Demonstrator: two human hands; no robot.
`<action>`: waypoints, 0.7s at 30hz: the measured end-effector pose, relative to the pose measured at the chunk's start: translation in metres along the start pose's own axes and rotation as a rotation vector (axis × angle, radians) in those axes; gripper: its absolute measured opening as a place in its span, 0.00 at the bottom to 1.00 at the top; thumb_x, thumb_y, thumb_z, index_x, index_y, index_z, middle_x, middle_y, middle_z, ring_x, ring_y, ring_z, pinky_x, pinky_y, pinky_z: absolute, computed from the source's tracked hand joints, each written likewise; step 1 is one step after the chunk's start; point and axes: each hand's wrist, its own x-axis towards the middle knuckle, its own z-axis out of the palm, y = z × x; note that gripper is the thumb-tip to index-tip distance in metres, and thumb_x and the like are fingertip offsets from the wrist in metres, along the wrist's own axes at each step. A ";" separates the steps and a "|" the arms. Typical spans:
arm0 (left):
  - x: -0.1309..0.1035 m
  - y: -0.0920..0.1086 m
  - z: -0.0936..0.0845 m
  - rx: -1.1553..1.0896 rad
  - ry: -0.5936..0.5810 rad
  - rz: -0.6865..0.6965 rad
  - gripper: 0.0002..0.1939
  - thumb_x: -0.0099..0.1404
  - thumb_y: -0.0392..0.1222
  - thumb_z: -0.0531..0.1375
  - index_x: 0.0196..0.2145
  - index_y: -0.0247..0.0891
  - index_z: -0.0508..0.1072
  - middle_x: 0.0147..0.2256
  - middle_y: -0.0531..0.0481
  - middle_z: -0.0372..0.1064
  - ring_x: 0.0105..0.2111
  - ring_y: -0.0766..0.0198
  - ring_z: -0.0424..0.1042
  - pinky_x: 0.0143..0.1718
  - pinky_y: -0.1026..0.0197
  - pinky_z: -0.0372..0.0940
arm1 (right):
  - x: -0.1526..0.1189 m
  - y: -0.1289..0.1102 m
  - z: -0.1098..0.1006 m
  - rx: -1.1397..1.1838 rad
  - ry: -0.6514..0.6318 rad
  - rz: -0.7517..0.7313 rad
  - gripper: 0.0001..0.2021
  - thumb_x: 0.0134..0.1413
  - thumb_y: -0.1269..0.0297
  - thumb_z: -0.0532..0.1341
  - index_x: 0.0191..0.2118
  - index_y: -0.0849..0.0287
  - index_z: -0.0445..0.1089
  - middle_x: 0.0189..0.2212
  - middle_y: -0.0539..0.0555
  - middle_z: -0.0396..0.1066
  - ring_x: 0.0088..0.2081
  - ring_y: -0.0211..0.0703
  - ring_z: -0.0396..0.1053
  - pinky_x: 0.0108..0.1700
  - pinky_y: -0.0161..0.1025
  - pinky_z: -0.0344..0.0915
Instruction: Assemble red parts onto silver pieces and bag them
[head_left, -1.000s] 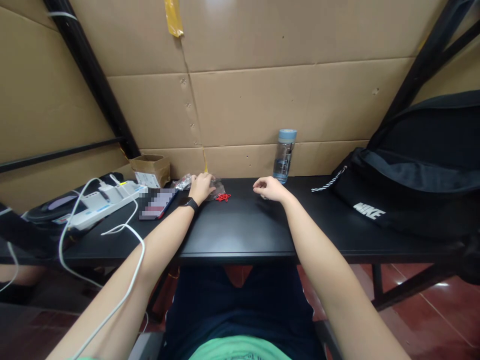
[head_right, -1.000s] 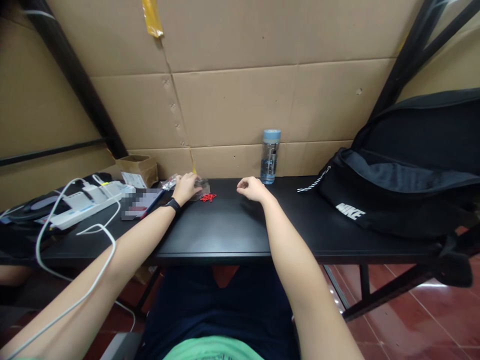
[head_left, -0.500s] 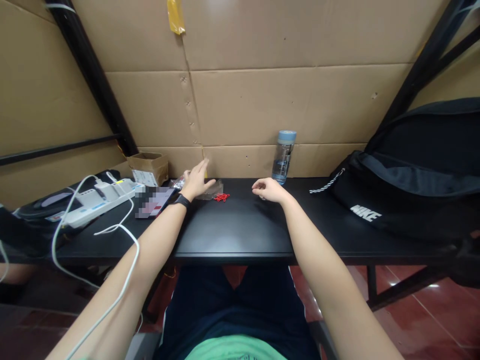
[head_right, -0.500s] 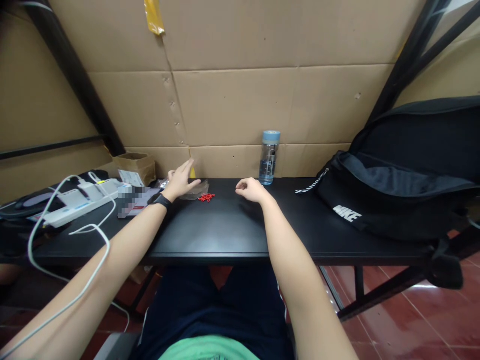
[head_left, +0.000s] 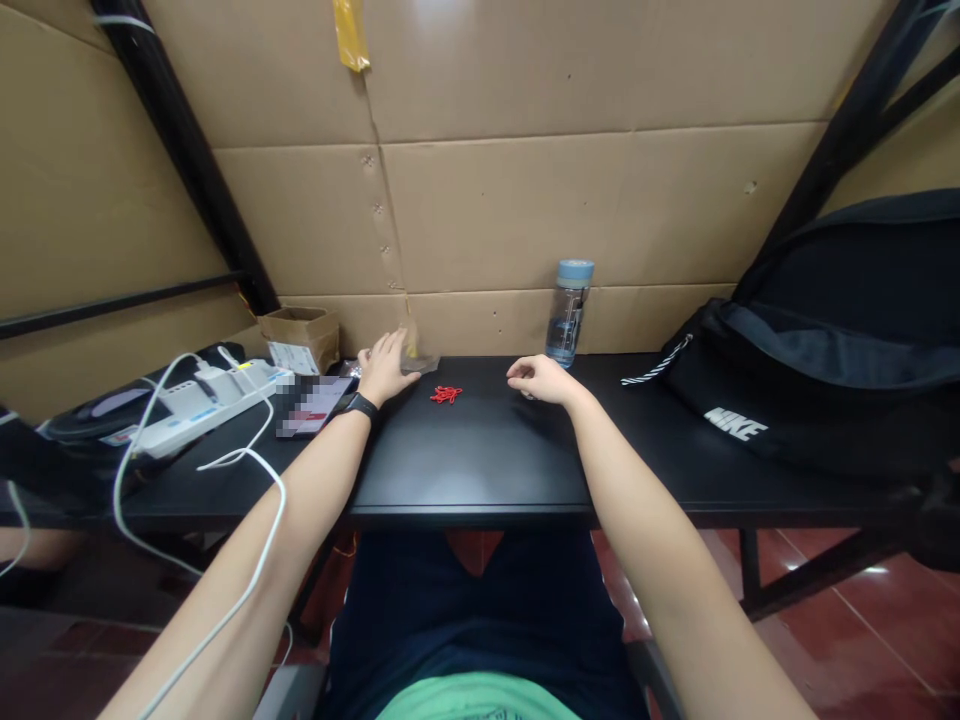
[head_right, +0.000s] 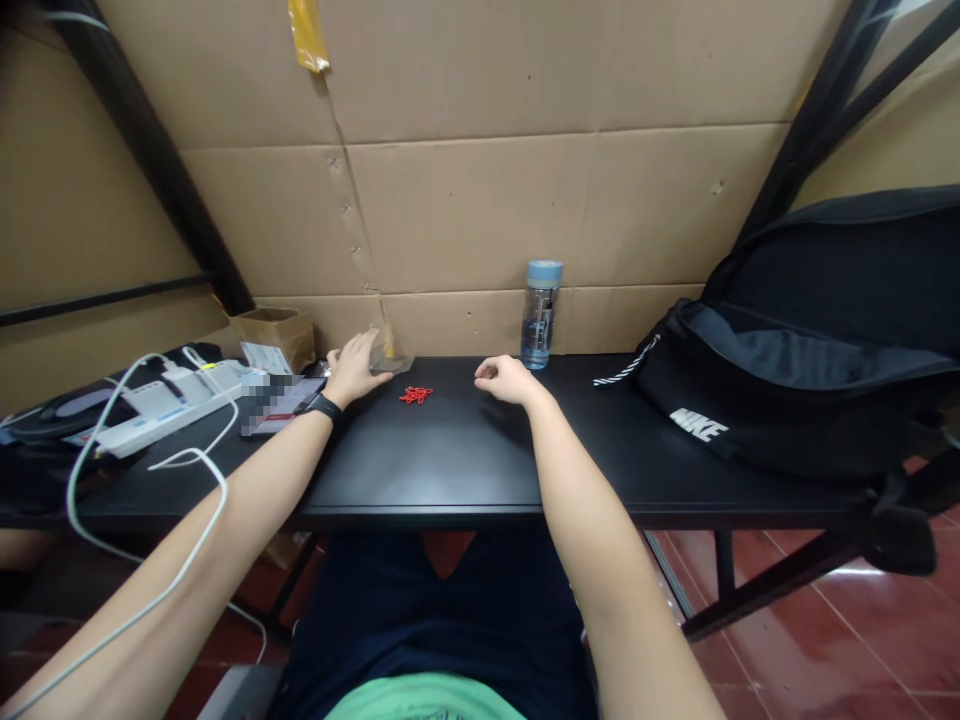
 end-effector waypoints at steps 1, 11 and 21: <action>0.000 0.003 -0.001 -0.022 0.040 -0.005 0.42 0.61 0.49 0.66 0.69 0.42 0.55 0.67 0.36 0.56 0.67 0.43 0.55 0.63 0.40 0.51 | 0.001 0.001 0.000 0.011 0.003 0.009 0.07 0.54 0.66 0.68 0.39 0.61 0.78 0.31 0.53 0.79 0.23 0.33 0.71 0.30 0.31 0.68; 0.004 0.021 -0.016 -0.303 0.245 -0.035 0.19 0.71 0.38 0.54 0.58 0.44 0.67 0.48 0.47 0.78 0.49 0.57 0.77 0.54 0.56 0.65 | 0.002 0.005 -0.004 -0.020 0.045 0.007 0.06 0.53 0.67 0.68 0.38 0.61 0.78 0.32 0.55 0.80 0.28 0.37 0.75 0.32 0.31 0.70; 0.005 0.003 -0.007 -0.167 0.222 -0.081 0.07 0.68 0.45 0.61 0.41 0.42 0.75 0.42 0.46 0.80 0.44 0.53 0.78 0.49 0.54 0.65 | 0.002 0.006 -0.003 -0.001 0.033 -0.008 0.06 0.53 0.67 0.68 0.38 0.61 0.78 0.32 0.54 0.80 0.27 0.36 0.75 0.31 0.30 0.69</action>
